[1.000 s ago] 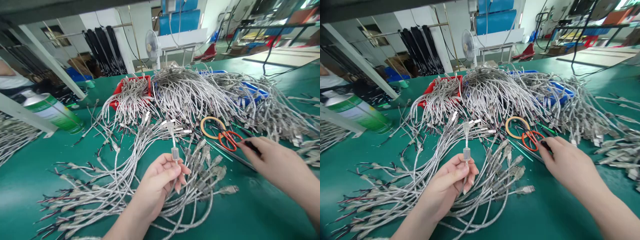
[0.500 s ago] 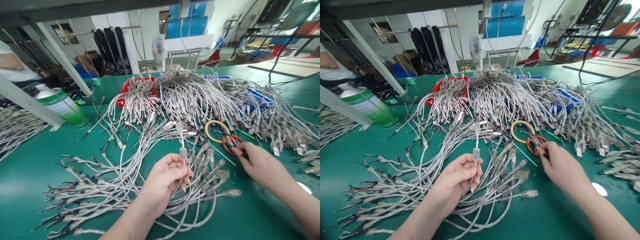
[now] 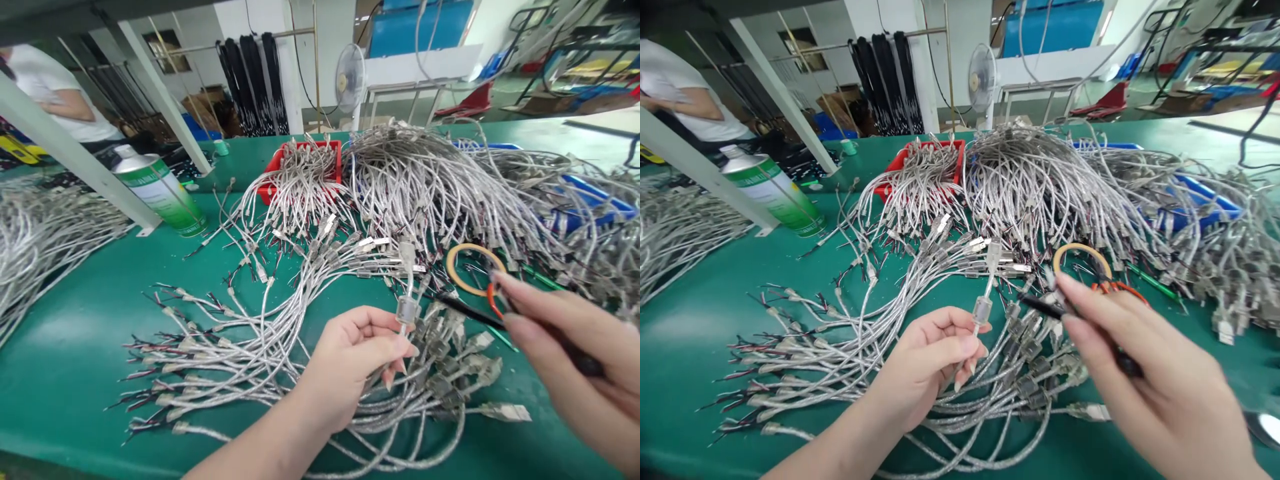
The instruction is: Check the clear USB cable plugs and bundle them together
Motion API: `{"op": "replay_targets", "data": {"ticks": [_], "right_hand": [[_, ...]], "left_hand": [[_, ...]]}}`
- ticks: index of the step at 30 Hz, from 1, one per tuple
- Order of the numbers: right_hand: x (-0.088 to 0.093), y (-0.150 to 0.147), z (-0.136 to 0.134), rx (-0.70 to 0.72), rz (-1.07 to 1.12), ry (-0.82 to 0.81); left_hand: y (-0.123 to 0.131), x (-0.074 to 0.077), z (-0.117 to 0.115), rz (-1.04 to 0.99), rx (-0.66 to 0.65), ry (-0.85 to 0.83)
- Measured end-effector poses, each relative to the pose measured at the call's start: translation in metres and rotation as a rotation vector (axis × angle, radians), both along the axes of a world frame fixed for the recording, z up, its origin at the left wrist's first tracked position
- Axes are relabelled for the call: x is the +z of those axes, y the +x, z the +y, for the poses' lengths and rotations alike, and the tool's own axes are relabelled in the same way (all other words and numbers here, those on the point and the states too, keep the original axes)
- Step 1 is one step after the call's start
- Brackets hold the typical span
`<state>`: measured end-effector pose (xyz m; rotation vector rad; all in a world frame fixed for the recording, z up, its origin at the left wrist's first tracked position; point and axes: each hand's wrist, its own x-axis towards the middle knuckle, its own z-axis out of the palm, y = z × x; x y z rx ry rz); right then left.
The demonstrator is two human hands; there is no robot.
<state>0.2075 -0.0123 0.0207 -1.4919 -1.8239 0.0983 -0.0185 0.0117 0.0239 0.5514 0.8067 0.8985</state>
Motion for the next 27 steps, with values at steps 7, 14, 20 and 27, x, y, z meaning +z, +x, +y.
{"op": "replay_targets", "data": {"ticks": [7,14,20,27], "right_hand": [[-0.011,-0.021,-0.013,0.284,-0.031,-0.086],[-0.024,-0.016,-0.015,0.382,-0.060,-0.094],[-0.035,-0.008,-0.013,0.447,-0.231,0.056],[-0.032,-0.009,-0.010,0.454,-0.276,0.071]], "left_hand": [[0.000,0.001,-0.001,0.023,0.007,-0.002],[0.000,-0.002,-0.002,0.036,-0.016,0.035],[-0.001,-0.001,-0.003,0.048,-0.046,0.044],[0.000,-0.001,-0.002,0.081,-0.068,0.046]]}}
